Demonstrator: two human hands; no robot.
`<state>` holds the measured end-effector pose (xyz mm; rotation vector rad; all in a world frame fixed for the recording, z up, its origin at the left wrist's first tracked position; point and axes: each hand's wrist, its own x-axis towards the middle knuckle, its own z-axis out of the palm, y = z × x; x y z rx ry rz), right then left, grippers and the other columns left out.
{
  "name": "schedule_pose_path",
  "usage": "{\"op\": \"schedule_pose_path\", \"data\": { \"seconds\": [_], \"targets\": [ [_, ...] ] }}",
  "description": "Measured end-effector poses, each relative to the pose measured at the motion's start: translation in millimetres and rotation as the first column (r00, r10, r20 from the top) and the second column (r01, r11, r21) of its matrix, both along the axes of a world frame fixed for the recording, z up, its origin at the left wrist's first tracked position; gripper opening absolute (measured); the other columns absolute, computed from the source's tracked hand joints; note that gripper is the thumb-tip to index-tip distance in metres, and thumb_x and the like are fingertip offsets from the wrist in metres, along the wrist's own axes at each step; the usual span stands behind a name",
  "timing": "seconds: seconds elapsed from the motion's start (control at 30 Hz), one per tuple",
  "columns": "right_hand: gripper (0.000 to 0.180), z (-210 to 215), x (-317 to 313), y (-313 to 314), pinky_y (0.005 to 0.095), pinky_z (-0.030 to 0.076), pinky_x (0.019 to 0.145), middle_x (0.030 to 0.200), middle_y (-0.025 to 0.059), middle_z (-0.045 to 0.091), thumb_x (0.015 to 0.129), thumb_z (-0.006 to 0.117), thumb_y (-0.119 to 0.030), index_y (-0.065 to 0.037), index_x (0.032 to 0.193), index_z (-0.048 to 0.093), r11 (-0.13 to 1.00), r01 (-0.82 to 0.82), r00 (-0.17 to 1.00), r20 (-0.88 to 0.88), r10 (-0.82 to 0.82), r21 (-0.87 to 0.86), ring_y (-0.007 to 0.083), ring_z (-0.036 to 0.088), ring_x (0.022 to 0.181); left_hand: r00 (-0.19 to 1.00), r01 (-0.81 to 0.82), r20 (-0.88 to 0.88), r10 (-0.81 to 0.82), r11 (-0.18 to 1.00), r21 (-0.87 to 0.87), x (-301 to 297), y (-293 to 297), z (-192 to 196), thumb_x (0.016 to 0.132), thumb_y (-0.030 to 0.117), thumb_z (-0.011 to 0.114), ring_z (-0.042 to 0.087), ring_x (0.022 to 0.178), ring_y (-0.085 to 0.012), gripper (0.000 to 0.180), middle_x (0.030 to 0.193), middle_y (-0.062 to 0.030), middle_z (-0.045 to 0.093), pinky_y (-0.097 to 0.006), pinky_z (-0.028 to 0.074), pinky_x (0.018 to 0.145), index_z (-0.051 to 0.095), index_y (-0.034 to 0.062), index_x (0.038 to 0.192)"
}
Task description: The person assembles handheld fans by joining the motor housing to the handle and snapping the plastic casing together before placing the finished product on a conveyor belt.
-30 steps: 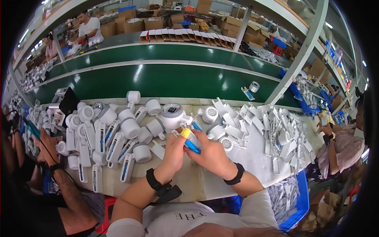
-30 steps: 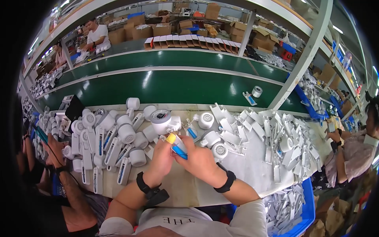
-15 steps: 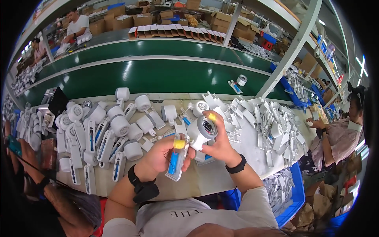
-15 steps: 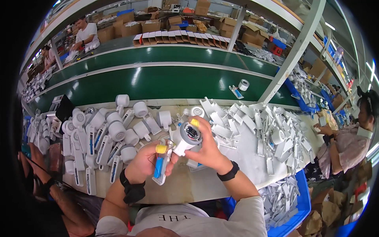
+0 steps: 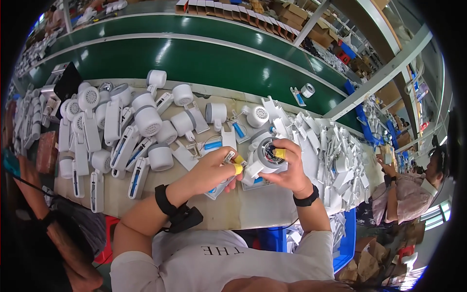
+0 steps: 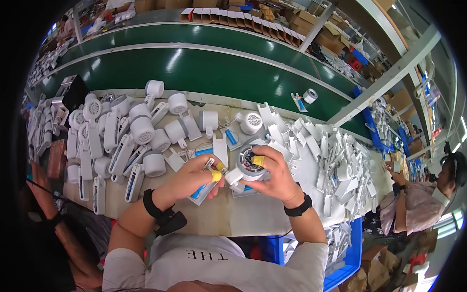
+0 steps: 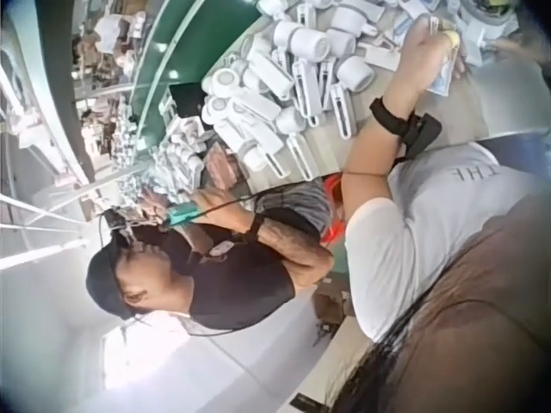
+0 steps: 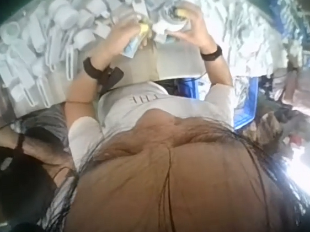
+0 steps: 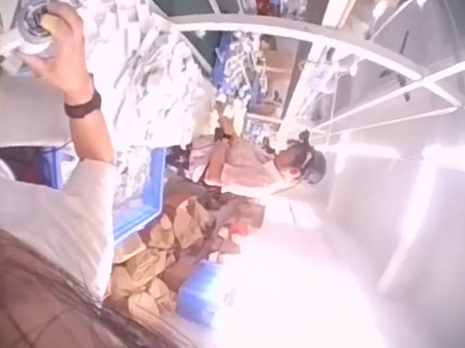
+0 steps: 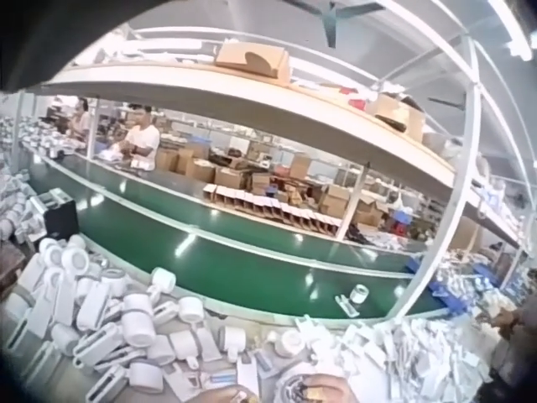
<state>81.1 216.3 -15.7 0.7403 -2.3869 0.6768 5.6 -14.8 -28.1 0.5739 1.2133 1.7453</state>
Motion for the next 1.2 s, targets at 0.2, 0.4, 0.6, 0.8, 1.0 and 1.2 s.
{"op": "schedule_pose_path", "data": {
  "seconds": [0.2, 0.4, 0.6, 0.8, 1.0, 1.2],
  "targets": [
    [0.071, 0.7, 0.9, -3.0, 0.0367, 0.043, 0.087, 0.117, 0.0118, 0.044, 0.053, 0.086, -0.014, -0.011, 0.111, 0.045, 0.998, 0.029, 0.999, 0.019, -0.03, 0.049, 0.0286, 0.049, 0.106, 0.961, -0.076, -0.272, 0.038, 0.988, -0.131, 4.8, 0.6, -0.1, 0.082, 0.008, 0.051, 0.057, 0.061, -0.0137, 0.02, 0.081, -0.0085, 0.059, -0.027, 0.047, 0.054, 0.046, -0.0004, 0.1],
    [0.07, 13.1, 4.2, -9.2, 0.0363, 0.045, 0.085, 0.118, 0.0133, 0.046, 0.054, 0.084, -0.01, -0.01, 0.112, 0.045, 0.992, 0.041, 0.997, 0.059, -0.048, 0.12, 0.0309, 0.05, 0.106, 0.795, -0.228, -0.597, 0.108, 0.965, -0.129, 5.9, 1.8, -8.7, 0.078, 0.009, 0.055, 0.057, 0.06, -0.0119, 0.022, 0.078, -0.0088, 0.06, -0.027, 0.047, 0.053, 0.048, -0.0008, 0.097],
    [0.072, 27.2, 11.2, -5.0, 0.0355, 0.045, 0.086, 0.117, 0.0125, 0.049, 0.056, 0.082, -0.006, -0.009, 0.118, 0.044, 0.996, 0.071, 0.934, 0.346, -0.088, 0.063, 0.027, 0.052, 0.107, 0.711, -0.276, -0.689, 0.139, 0.957, -0.092, 5.3, 6.1, -21.7, 0.073, 0.013, 0.06, 0.055, 0.053, -0.0167, 0.026, 0.065, -0.012, 0.057, -0.029, 0.043, 0.049, 0.05, -0.0022, 0.091],
    [0.07, 33.7, 7.9, 2.2, 0.0329, 0.041, 0.09, 0.116, 0.0109, 0.05, 0.067, 0.078, -0.015, -0.007, 0.128, 0.044, 0.965, 0.045, 0.812, 0.572, 0.115, -0.258, 0.0217, 0.051, 0.106, 0.73, -0.275, -0.665, 0.161, 0.959, -0.069, 3.5, 7.8, -20.9, 0.07, 0.017, 0.062, 0.055, 0.051, -0.0252, 0.029, 0.058, -0.0147, 0.054, -0.034, 0.04, 0.048, 0.051, -0.0022, 0.089],
    [0.058, 63.1, 1.7, -11.8, 0.0323, 0.043, 0.084, 0.108, 0.0116, 0.051, 0.07, 0.075, -0.019, -0.01, 0.123, 0.052, 0.997, -0.071, 0.796, 0.605, 0.035, 0.037, 0.0257, 0.053, 0.099, 0.586, -0.289, -0.81, 0.014, 0.938, -0.193, 8.8, 5.2, -11.4, 0.07, 0.018, 0.061, 0.058, 0.06, -0.0348, 0.033, 0.065, -0.0185, 0.057, -0.04, 0.044, 0.054, 0.048, -0.0033, 0.091],
    [0.056, 77.9, -13.4, -19.4, 0.0284, 0.044, 0.078, 0.111, 0.0107, 0.048, 0.075, 0.071, -0.02, -0.012, 0.126, 0.049, 0.995, -0.067, 0.649, 0.761, -0.011, 0.072, 0.023, 0.052, 0.095, 0.568, -0.259, -0.82, -0.073, 0.929, -0.263, 8.7, 7.8, -11.7, 0.069, 0.017, 0.061, 0.058, 0.064, -0.0375, 0.033, 0.067, -0.0205, 0.058, -0.043, 0.045, 0.057, 0.047, -0.0035, 0.091]
  ]
}}
